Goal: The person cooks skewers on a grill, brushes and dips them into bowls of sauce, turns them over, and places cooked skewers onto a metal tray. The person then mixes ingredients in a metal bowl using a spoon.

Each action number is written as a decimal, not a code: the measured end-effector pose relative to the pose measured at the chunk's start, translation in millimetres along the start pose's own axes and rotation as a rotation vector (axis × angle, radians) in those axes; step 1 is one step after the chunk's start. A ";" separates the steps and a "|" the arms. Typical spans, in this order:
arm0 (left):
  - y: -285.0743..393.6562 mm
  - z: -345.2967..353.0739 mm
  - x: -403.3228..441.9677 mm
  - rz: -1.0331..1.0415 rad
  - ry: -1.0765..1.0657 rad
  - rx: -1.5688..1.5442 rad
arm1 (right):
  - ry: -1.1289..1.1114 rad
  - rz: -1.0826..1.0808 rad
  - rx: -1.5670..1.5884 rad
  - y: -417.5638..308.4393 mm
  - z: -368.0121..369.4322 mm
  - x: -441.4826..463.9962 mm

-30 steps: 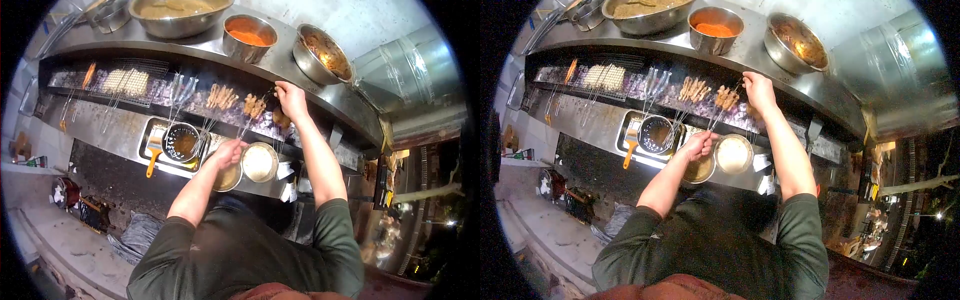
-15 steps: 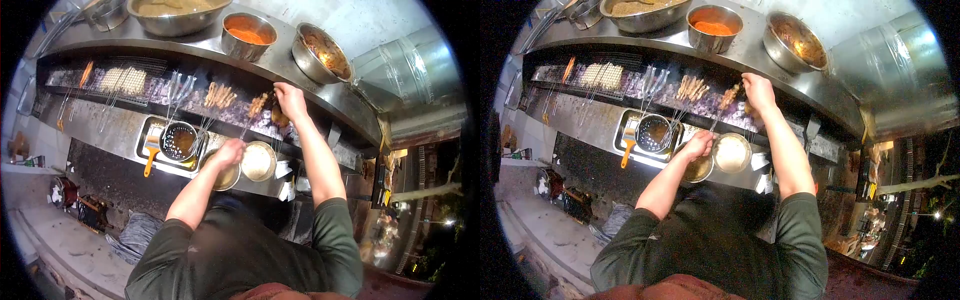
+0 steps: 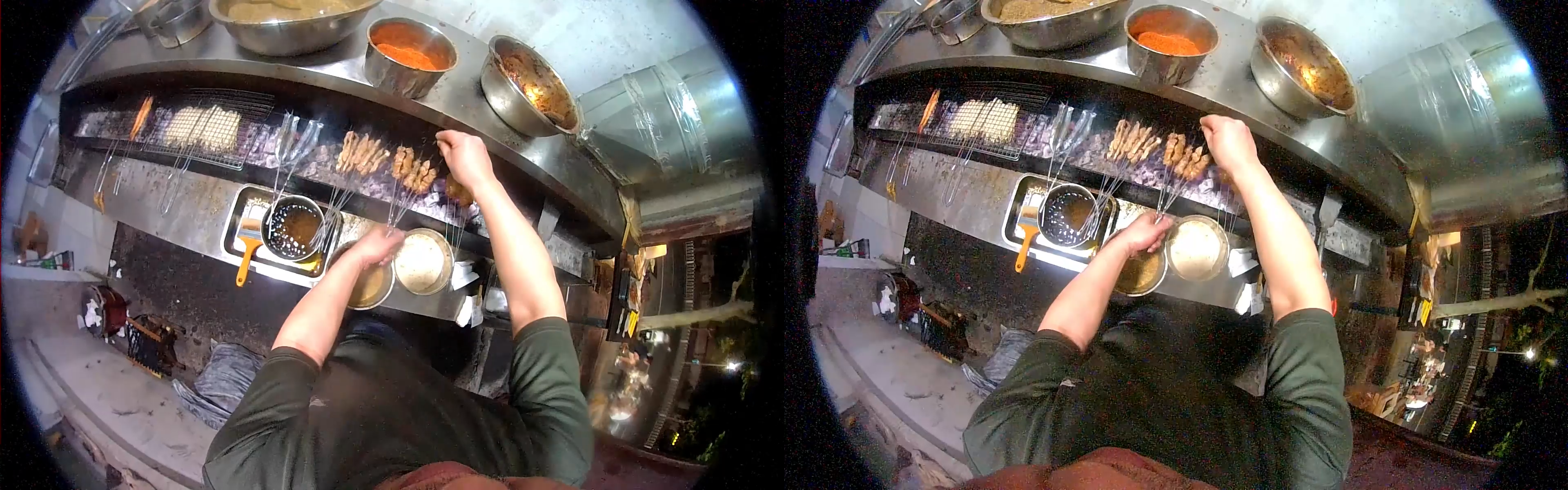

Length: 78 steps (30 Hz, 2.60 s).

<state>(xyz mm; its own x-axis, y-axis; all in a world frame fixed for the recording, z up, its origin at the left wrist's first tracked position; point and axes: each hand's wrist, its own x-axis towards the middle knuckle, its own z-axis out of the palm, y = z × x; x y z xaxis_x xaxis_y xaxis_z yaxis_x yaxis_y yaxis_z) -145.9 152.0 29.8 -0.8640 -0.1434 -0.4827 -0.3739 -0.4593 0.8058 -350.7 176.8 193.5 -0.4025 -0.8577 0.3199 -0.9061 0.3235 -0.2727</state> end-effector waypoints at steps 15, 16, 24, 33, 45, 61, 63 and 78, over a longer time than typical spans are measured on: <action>14.4 9.8 -58.5 0.487 0.711 1.067 | 0.050 0.270 0.332 -16.6 2.1 -3.9; 19.3 1.1 -66.9 0.669 0.825 1.165 | 0.088 0.307 0.532 -22.4 6.2 -0.3; 31.2 -68.6 -39.6 -0.168 0.729 1.081 | 0.227 -0.096 0.277 -60.7 72.4 38.6; 15.3 -95.9 -45.0 0.109 -0.037 -0.663 | 0.155 0.196 0.378 -84.6 60.8 31.5; 6.5 -106.6 -28.0 0.083 0.189 -0.038 | 0.143 0.262 0.101 -65.5 96.6 -81.3; 29.8 -153.5 -86.0 -0.127 0.957 1.190 | 0.233 0.510 0.264 -113.2 65.1 -180.6; 30.1 -158.9 -81.3 -0.125 0.952 1.162 | 0.255 0.525 0.354 -109.8 60.1 -189.7; 17.7 -186.8 -81.7 0.120 0.130 -0.588 | 0.221 0.601 0.462 -106.1 49.9 -238.9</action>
<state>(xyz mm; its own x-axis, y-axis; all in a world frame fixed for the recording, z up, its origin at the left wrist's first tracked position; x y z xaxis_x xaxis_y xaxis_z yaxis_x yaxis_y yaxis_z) -19.0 -8.1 19.4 -0.8265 -0.3124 -0.4682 0.0035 -0.8347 0.5507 -151.9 327.5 100.8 -0.8666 -0.4736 0.1575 -0.3983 0.4660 -0.7900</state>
